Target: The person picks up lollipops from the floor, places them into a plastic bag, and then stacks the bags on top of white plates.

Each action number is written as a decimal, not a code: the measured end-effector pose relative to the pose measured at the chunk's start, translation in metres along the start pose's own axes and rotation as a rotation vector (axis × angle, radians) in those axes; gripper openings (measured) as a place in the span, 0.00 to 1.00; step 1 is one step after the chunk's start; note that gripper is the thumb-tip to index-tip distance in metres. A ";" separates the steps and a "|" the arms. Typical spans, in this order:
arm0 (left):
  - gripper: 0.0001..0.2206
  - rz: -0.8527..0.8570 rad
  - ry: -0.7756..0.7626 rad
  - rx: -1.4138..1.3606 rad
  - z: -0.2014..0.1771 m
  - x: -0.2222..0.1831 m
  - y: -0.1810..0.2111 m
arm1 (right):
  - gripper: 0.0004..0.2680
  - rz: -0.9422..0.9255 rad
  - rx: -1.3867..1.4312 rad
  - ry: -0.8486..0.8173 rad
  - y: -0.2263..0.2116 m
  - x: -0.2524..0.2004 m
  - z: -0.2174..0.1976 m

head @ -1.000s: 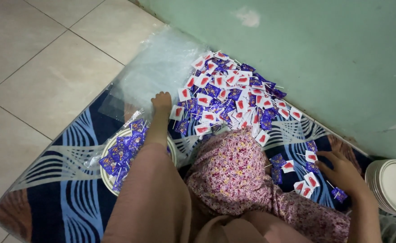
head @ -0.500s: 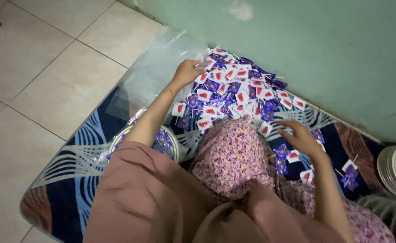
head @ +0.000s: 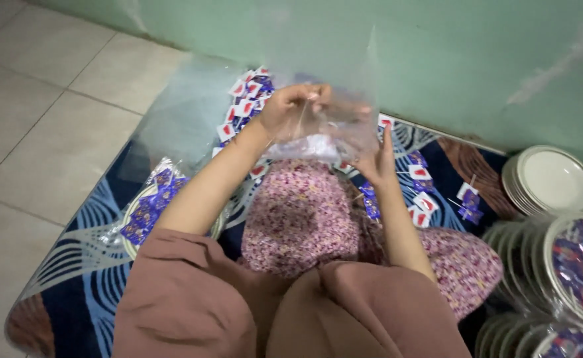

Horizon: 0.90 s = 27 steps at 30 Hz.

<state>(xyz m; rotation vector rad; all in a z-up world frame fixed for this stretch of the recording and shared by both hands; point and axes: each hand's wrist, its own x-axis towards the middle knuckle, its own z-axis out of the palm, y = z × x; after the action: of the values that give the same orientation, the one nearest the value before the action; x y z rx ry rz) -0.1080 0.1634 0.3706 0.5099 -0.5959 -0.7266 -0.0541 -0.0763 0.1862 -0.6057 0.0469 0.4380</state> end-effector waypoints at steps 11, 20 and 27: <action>0.04 -0.146 0.372 0.013 -0.046 0.019 -0.066 | 0.31 0.237 0.071 -0.073 -0.036 -0.064 0.052; 0.14 0.061 -0.027 0.768 -0.177 0.049 -0.127 | 0.26 0.280 -0.165 -0.212 -0.012 -0.025 0.003; 0.08 -0.221 0.496 0.580 -0.109 0.004 -0.093 | 0.07 -0.220 -0.005 0.136 -0.063 -0.040 -0.053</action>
<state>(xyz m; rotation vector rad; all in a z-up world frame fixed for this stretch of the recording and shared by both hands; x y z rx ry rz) -0.0761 0.1250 0.2361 1.2672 -0.2741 -0.5958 -0.0601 -0.1678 0.1838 -0.6375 0.1077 0.1837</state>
